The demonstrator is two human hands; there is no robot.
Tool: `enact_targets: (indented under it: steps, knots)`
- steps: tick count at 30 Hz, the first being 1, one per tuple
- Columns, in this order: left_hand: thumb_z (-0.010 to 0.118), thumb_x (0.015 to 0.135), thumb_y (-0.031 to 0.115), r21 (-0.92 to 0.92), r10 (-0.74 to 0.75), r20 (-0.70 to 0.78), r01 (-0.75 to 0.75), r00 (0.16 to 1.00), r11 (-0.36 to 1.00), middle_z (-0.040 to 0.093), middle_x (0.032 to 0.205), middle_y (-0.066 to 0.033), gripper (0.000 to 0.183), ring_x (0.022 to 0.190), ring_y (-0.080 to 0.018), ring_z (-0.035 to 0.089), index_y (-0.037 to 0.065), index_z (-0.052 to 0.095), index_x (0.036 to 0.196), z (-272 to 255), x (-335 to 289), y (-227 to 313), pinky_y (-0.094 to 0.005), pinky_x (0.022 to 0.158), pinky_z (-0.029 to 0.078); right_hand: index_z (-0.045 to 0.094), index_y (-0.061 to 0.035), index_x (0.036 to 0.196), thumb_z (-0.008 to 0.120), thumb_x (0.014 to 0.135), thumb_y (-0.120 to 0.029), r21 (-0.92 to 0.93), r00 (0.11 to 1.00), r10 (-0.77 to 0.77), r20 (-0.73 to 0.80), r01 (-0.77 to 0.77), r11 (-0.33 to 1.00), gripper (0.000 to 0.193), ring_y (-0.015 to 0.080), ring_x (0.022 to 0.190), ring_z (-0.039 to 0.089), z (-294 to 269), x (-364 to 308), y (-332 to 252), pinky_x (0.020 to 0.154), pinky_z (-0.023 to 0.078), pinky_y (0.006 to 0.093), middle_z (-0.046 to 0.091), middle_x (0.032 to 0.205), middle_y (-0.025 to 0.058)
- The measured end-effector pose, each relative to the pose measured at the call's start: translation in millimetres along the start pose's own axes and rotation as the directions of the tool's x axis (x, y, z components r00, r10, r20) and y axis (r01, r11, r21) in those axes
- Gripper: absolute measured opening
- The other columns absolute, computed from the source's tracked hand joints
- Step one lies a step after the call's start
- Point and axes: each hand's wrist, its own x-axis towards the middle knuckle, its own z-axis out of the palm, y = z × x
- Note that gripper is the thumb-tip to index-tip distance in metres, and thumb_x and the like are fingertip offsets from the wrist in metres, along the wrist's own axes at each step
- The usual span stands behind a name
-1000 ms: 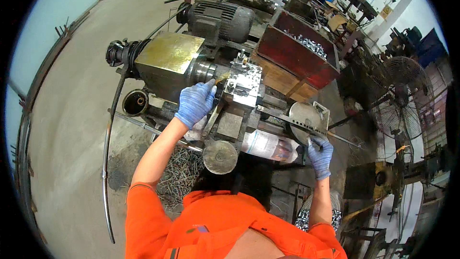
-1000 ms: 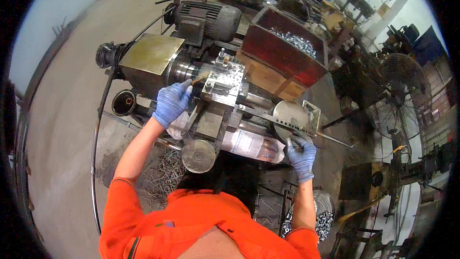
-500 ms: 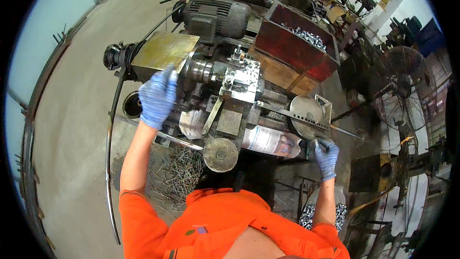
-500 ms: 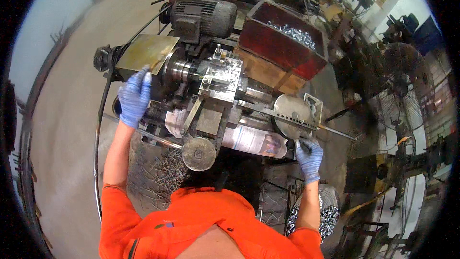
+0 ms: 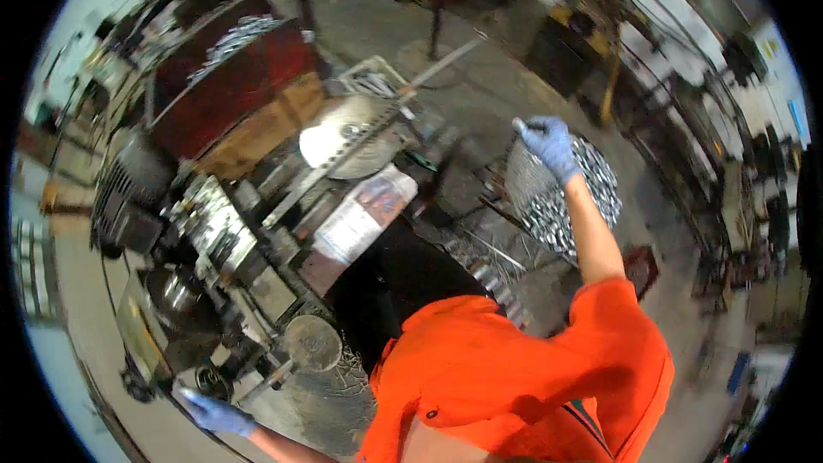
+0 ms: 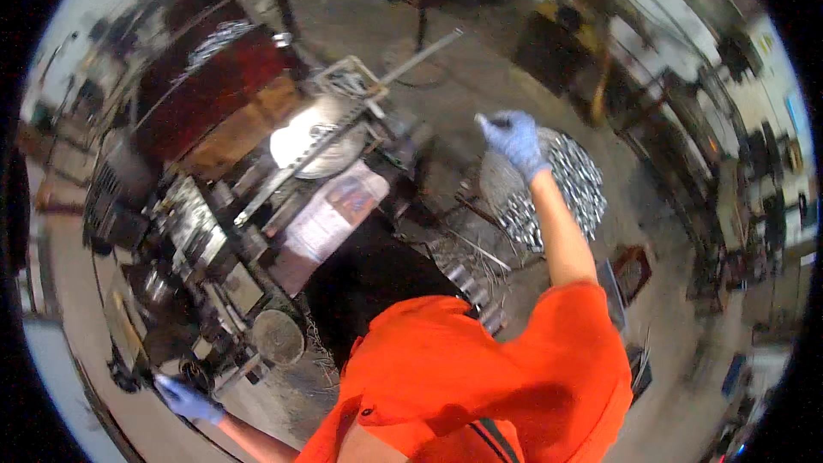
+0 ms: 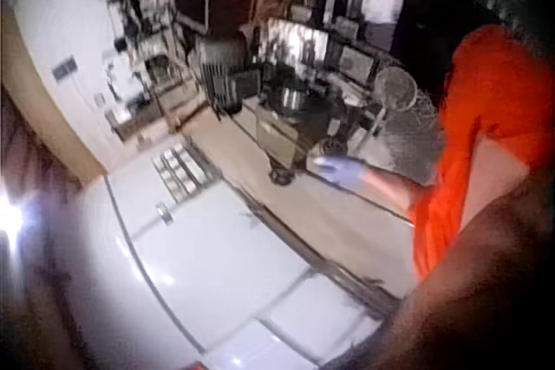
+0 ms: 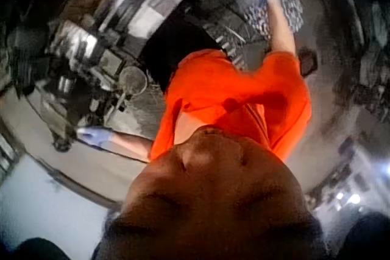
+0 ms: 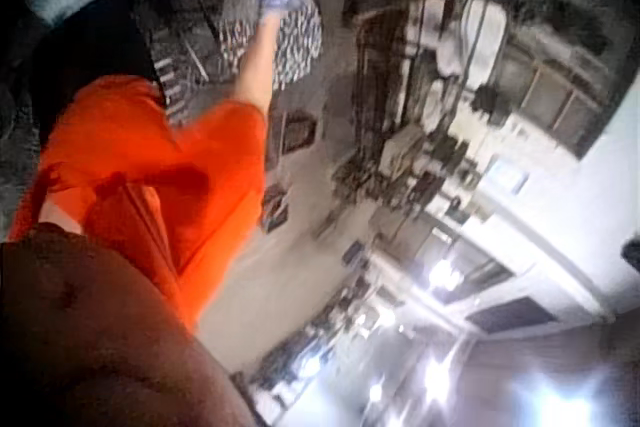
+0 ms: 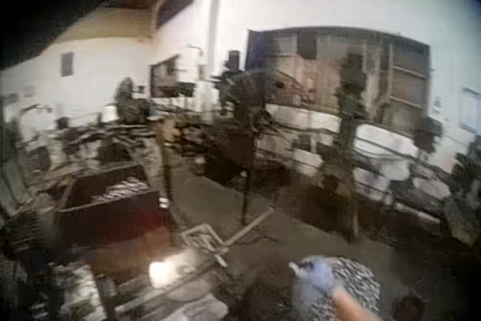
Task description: The person machines metal parts using a lathe by placing pieces into the machine, operating control levers, and then moving finished parts into a basket.
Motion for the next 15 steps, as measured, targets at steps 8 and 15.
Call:
enact_targets:
  steps: [8, 15]
  knots:
    - [0.054, 0.091, 0.028, -0.023, 0.077, 0.388, -0.074, 0.918, 0.997, 0.068, 0.087, -0.0141, 0.036, 0.070, -0.0177, 0.061, -0.006, 0.063, 0.101, 65.8, -39.5, -0.9, -0.0317, 0.066, 0.049, 0.066, 0.0019, 0.095, 0.066, 0.069, -0.052, -0.487, 0.889, 0.457, 0.024, -0.389, 0.782, 0.060, 0.0348, 0.094, 0.061, -28.2, -6.1, 174.9, 0.084, 0.047, 0.0382, 0.063, 0.100, 0.0218]
    - [0.055, 0.091, 0.028, -0.009, 0.015, 0.362, -0.013, 0.932, 1.000, 0.065, 0.075, -0.0052, 0.034, 0.049, -0.0074, 0.042, -0.003, 0.064, 0.099, 62.5, -40.6, -5.9, -0.0238, 0.043, 0.034, 0.063, -0.0069, 0.106, 0.060, 0.071, -0.048, -0.596, 0.716, 0.366, 0.594, 0.086, 0.799, 0.055, 0.0356, 0.096, 0.059, -2.4, -35.8, 187.8, 0.088, 0.045, 0.0396, 0.062, 0.102, 0.0217]
